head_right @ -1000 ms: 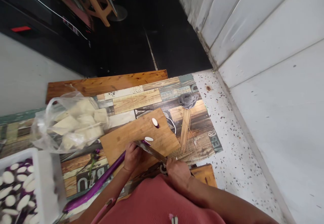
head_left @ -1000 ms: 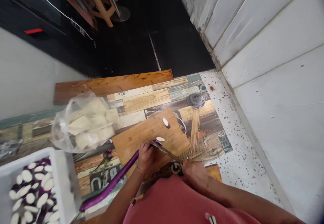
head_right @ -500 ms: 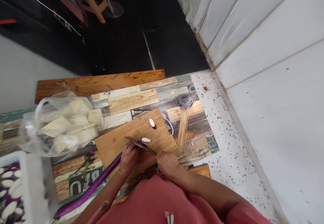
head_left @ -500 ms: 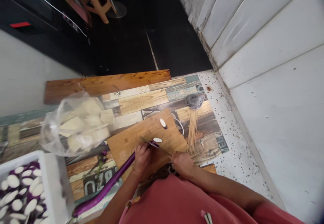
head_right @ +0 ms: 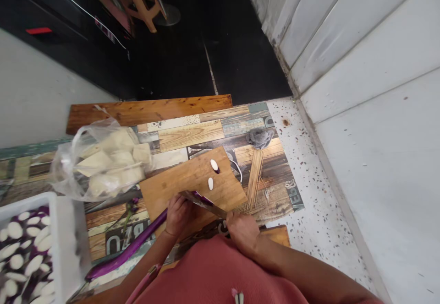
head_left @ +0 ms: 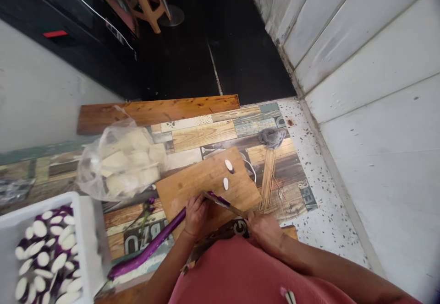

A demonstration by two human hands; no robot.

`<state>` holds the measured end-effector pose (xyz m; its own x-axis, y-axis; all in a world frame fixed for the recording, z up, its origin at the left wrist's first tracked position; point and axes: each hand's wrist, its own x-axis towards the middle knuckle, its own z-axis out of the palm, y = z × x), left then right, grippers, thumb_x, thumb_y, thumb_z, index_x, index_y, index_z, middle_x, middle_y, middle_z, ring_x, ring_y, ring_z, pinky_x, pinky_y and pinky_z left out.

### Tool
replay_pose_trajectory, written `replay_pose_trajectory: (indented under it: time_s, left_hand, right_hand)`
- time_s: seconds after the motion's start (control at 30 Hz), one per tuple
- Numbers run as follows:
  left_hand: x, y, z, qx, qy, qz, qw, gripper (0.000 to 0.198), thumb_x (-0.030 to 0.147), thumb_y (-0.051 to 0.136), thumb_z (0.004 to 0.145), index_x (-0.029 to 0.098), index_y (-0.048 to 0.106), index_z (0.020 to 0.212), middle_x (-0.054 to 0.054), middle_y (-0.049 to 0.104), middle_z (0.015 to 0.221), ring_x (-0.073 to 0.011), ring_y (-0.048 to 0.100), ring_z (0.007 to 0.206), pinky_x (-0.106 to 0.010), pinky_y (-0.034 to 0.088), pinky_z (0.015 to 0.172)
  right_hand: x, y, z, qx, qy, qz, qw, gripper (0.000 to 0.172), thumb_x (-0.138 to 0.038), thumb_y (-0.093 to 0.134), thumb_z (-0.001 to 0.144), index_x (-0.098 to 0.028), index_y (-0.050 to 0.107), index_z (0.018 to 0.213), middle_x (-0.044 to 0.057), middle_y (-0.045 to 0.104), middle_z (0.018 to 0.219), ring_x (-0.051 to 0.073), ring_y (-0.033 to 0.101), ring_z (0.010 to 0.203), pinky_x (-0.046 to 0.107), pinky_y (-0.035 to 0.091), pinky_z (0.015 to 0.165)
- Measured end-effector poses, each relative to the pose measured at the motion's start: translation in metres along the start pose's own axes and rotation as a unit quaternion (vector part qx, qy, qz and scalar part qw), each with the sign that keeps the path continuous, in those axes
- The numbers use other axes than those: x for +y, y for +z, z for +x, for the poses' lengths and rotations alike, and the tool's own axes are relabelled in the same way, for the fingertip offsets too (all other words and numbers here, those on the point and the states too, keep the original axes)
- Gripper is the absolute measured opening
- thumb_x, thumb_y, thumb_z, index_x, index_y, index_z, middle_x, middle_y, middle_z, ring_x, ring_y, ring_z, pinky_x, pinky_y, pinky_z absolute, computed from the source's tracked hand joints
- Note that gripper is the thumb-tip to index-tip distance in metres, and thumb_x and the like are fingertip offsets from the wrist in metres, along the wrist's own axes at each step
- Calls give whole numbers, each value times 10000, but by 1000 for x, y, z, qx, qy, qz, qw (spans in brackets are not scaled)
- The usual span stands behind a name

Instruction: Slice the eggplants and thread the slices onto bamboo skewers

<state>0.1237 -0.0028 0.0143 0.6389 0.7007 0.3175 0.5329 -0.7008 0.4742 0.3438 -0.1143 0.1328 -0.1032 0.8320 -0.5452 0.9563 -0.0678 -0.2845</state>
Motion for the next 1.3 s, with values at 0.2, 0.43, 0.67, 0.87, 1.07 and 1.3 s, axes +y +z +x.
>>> replay_pose_trajectory:
  time_s: [0.2, 0.43, 0.67, 0.87, 1.07, 1.3]
  left_hand:
    - [-6, 8, -9, 19, -10, -46, 999, 175, 131, 436, 840, 164, 607, 822, -79, 614, 897, -206, 551, 922, -381, 459, 787]
    - [-9, 13, -16, -1, 18, -23, 1000, 176, 119, 428, 838, 172, 584, 776, -62, 597, 833, -205, 548, 893, -387, 453, 774]
    - [-4, 12, -13, 5, 26, -14, 1000, 179, 89, 425, 831, 158, 574, 760, -80, 583, 824, -220, 533, 904, -394, 448, 763]
    - [-5, 13, -15, 7, 30, -14, 999, 172, 82, 435, 824, 163, 584, 793, -80, 590, 825, -230, 529, 941, -414, 441, 794]
    - [-7, 14, -19, 8, 27, -30, 999, 177, 70, 431, 819, 166, 578, 796, -86, 585, 848, -232, 524, 946, -425, 429, 811]
    - [-5, 12, -20, -27, 12, -30, 999, 185, 93, 411, 839, 176, 563, 773, -81, 587, 797, -219, 535, 889, -409, 426, 781]
  right_hand:
    - [-5, -2, -6, -9, 3, -14, 1000, 226, -296, 434, 859, -130, 587, 850, 115, 652, 723, 211, 622, 604, 268, 415, 472]
    - [-1, -10, -3, -22, -3, -17, 1000, 188, -242, 475, 823, -108, 598, 868, 134, 657, 735, 226, 621, 598, 279, 410, 471]
    - [-2, -4, -4, -36, 9, -14, 999, 223, -183, 381, 871, -140, 600, 862, 139, 661, 731, 240, 619, 577, 302, 418, 455]
    - [-1, -3, -4, -39, 12, -4, 999, 229, -198, 375, 882, -136, 596, 887, 122, 665, 756, 239, 617, 593, 313, 425, 476]
    - [0, 1, -5, -38, 7, -3, 999, 233, -211, 375, 887, -145, 598, 888, 109, 662, 764, 228, 613, 621, 295, 423, 495]
    - [-3, 2, -7, -37, -2, -10, 999, 221, -274, 409, 877, -158, 596, 858, 87, 659, 765, 216, 607, 624, 278, 413, 470]
